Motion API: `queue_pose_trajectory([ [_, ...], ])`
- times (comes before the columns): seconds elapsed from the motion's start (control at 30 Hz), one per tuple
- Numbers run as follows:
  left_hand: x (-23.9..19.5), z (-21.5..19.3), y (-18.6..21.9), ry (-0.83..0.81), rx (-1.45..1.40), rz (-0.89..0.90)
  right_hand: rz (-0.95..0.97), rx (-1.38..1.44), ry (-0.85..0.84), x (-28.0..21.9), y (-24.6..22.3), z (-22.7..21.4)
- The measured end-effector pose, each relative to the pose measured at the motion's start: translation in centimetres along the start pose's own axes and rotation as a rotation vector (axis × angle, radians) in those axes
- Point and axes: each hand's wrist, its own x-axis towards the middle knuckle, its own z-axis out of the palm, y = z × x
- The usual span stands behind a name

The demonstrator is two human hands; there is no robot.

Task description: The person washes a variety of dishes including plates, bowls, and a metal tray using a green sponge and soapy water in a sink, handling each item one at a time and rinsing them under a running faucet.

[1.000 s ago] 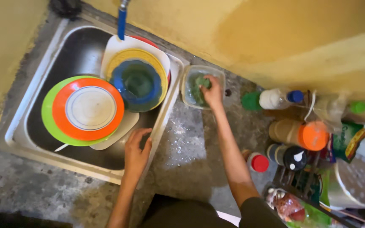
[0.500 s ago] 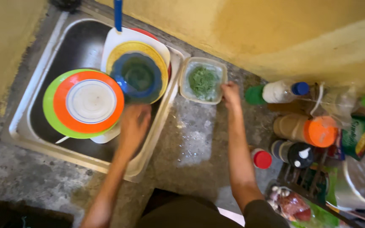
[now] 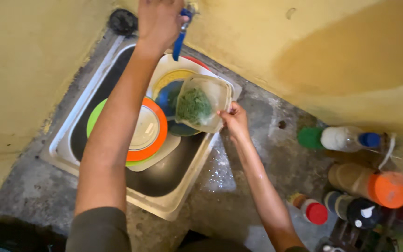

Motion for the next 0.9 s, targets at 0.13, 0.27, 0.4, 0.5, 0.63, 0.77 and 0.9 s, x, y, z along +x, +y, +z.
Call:
queue_pose_trajectory([
  [0.13,1.2,-0.7,0.2,-0.155,-0.108,-0.062,0.139,0.111,0.060,0.7,0.6,3.8],
  [0.27,1.3,1.3,2.3,-0.212,0.144,-0.229,0.008,0.037,0.063,1.4,1.0,6.8],
  [0.4,-7.8,3.0,4.3,-0.067,-0.610,-0.671,0.005,0.202,0.109,3.5,2.3,8.4],
  [0.5,-14.8,2.7,8.1,-0.263,-0.393,-0.611,0.036,0.288,0.125,5.0,3.3,9.7],
  [0.63,-18.7,3.9,7.7,-0.330,-0.091,-0.229,0.098,0.408,0.122,6.0,4.8,11.1],
  [0.77,-17.8,8.7,3.3,-0.553,-0.247,-0.456,0.071,0.510,0.025,5.8,6.3,12.9],
  [0.9,-14.5,7.0,5.3,-0.793,-0.222,-0.937,0.235,0.718,-0.002,6.8,6.7,14.5],
])
